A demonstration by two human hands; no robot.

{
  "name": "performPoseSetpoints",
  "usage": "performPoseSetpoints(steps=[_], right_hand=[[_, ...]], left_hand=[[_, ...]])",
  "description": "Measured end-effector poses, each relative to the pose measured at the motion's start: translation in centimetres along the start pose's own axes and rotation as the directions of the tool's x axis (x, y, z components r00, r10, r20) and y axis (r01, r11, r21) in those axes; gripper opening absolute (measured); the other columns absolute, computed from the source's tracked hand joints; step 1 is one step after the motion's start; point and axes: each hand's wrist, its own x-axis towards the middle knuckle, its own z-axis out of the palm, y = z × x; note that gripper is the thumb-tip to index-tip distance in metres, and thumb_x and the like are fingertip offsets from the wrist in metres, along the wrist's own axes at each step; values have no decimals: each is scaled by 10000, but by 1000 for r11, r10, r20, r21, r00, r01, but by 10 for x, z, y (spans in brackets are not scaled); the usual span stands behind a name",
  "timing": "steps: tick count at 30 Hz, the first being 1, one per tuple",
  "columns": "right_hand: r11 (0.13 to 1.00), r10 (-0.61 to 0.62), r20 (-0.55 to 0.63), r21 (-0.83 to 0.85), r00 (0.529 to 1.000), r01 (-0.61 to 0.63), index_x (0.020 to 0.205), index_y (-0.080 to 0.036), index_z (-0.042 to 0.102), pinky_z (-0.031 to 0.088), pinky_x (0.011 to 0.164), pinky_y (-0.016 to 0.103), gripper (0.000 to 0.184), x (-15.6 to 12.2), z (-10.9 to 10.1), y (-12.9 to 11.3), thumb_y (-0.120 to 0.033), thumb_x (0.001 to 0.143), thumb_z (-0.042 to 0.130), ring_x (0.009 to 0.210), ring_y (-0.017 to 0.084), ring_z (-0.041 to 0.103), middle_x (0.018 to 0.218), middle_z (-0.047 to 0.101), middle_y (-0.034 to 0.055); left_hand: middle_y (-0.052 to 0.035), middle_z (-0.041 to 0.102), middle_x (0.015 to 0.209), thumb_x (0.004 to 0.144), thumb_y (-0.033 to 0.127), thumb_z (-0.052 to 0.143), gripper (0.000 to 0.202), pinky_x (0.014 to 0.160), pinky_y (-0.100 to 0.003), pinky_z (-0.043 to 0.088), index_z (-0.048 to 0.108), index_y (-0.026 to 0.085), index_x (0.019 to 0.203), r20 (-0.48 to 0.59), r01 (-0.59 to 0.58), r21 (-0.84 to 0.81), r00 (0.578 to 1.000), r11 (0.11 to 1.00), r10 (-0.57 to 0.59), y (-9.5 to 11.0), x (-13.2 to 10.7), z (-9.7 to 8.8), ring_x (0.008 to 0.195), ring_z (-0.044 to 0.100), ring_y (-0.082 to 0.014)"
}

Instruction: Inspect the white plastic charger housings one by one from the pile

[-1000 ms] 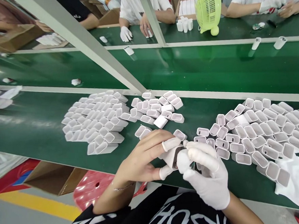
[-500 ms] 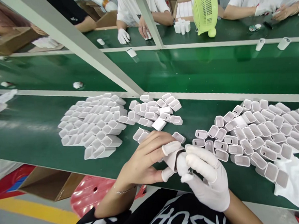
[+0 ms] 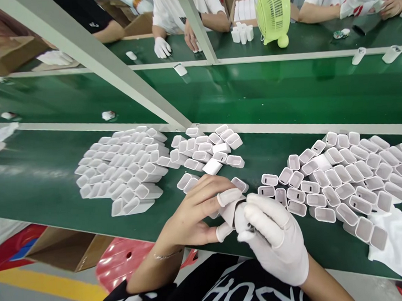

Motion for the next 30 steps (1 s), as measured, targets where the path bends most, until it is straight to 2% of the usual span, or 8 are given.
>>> performPoseSetpoints(steps=[4,11,18,20,22,25,28,30], right_hand=[[990,103,-9,95,995,-102,1399,-320,466,630,804,377,560,-6,2,0,-118,895,600,1038,239,690,1225,634,86],[986,123,-4,114,992,-122,1385,-308,486,621,801,359,538,-2,1,-4,-118,895,600,1032,232,684,1183,638,87],[965,182,137,166,974,-204,1386,-383,460,621,760,321,583,0,2,-4,-183,873,655,1022,218,678,1218,639,43],[901,325,155,250,933,-356,1436,-356,398,608,839,388,614,1,3,-5,-262,883,649,1145,258,631,1325,588,77],[753,477,246,380,843,-537,1464,-314,358,602,856,408,604,5,5,-6,-334,914,607,1159,257,628,1346,581,109],[547,537,391,513,747,-661,1368,-262,493,624,773,352,506,14,7,-6,-429,905,610,1023,228,693,1202,675,101],[489,579,405,522,707,-699,1283,-232,565,629,727,323,451,22,9,-8,-416,879,647,940,216,716,1071,721,75],[512,602,384,488,701,-707,1275,-244,573,630,737,317,424,24,10,-10,-356,875,660,952,214,715,1084,721,66]], left_hand=[[-108,660,1020,899,392,581,375,764,-367,475,524,180,1203,-6,17,-44,1000,999,-17,-2,0,2,917,622,-228],[-102,654,1000,922,422,543,369,771,-369,473,533,185,1204,-14,20,-75,1000,997,-21,-2,-1,3,900,623,-217],[-97,654,1003,934,464,521,388,781,-378,477,551,194,1210,-17,44,-103,999,994,-46,1,-1,3,904,619,-216],[-97,660,997,934,448,533,372,802,-385,478,551,186,1198,-27,23,-117,999,993,-26,2,-1,6,935,607,-220],[-97,674,991,931,435,547,357,824,-394,473,555,182,1183,-50,-2,-109,999,994,-3,3,0,9,979,581,-231],[-93,688,992,932,435,550,356,821,-394,467,549,188,1189,-78,-22,-118,997,993,12,3,1,13,986,561,-232],[-105,690,1020,946,412,535,357,810,-387,454,531,179,1218,-62,-29,-110,998,994,22,2,2,14,972,572,-226],[-113,694,1041,952,413,525,365,821,-395,440,528,177,1231,-42,-27,-68,999,997,24,2,1,13,993,580,-233]])
